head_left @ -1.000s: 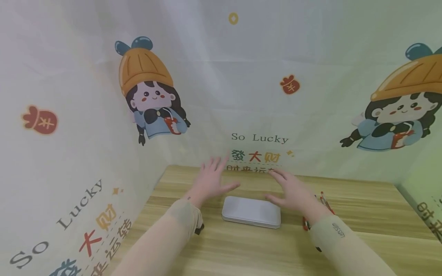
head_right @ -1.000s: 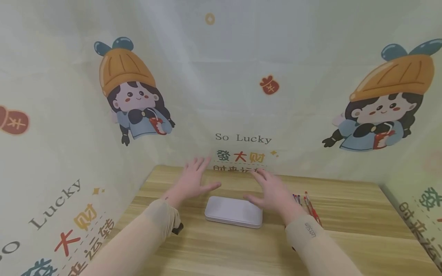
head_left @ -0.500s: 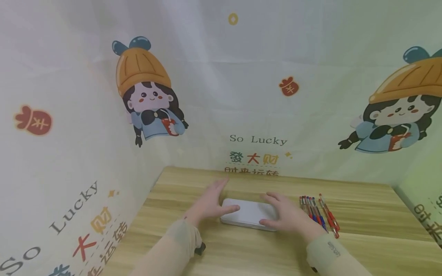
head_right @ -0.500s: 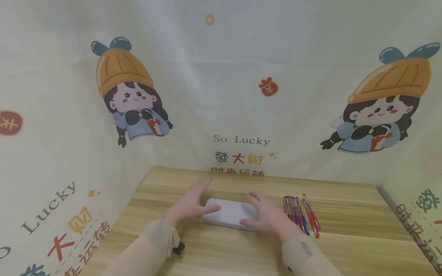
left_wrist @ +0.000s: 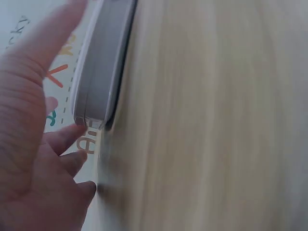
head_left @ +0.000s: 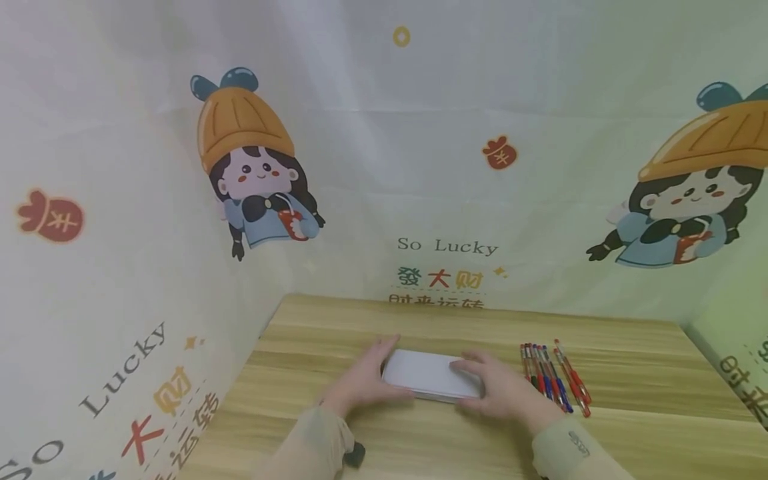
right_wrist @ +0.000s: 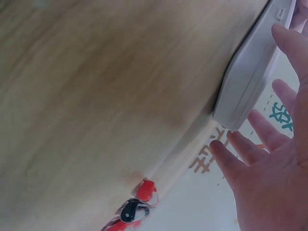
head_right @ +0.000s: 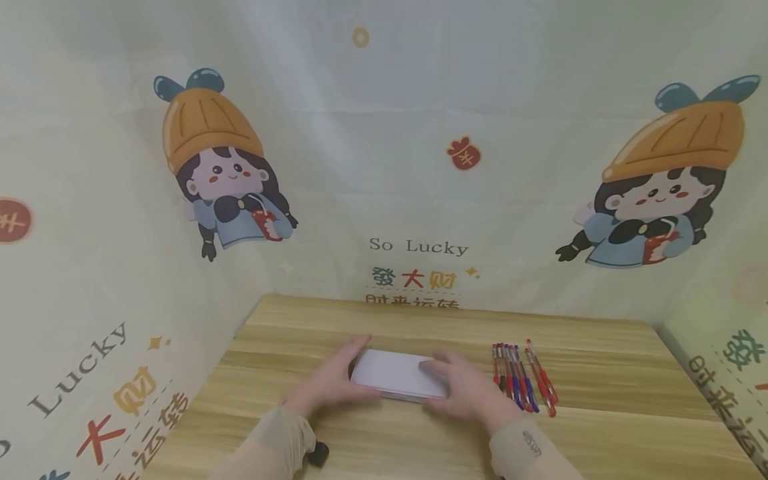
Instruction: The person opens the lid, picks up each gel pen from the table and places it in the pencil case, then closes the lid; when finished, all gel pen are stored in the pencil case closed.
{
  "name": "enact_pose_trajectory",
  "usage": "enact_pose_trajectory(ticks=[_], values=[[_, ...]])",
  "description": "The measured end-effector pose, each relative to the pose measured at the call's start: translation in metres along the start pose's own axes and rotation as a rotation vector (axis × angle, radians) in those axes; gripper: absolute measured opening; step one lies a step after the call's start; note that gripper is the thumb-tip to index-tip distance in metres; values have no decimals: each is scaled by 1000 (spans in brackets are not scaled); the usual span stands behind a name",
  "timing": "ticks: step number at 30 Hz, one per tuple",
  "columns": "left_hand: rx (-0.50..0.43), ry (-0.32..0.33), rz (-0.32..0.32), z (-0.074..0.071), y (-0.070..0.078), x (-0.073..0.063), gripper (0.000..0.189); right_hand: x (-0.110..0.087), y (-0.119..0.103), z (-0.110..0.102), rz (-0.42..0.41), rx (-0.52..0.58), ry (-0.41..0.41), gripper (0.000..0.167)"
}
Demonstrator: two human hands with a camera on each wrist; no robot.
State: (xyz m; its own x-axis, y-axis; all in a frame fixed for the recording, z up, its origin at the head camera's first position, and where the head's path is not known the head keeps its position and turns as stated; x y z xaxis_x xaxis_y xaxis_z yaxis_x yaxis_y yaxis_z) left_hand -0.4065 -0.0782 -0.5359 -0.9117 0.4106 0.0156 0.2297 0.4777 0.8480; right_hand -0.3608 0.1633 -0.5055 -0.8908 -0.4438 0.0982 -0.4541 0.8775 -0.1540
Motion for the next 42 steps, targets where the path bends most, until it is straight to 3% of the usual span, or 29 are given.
enact_pose_trajectory(ticks=[8,14,19,32,42], values=[[-29,26,20,5,-12,-9,120,0,-7,3,-48,-4,29,61],[15,65,70,7,-14,-14,107,-1,-11,4,-62,-12,55,61],[39,84,69,5,-14,-16,104,-1,-13,6,-57,-13,54,61],[74,97,83,8,-7,-9,103,-2,-6,2,-24,-28,24,59],[43,98,78,8,-10,-2,105,2,4,-3,-52,64,-31,51]])
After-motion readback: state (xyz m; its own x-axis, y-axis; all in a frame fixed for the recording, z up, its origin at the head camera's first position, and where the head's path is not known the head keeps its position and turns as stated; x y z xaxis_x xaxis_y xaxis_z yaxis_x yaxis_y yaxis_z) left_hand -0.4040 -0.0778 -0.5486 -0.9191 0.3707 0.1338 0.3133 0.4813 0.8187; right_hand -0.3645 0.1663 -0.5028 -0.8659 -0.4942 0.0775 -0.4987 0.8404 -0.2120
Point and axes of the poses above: each hand's wrist, its own x-axis towards the middle knuckle, its own z-axis out of the palm, y = z × x, the point moved 9 cm from there along x, towards the middle knuckle, and after that the axes turned 15 degrees about -x, right-handed, at the moved point
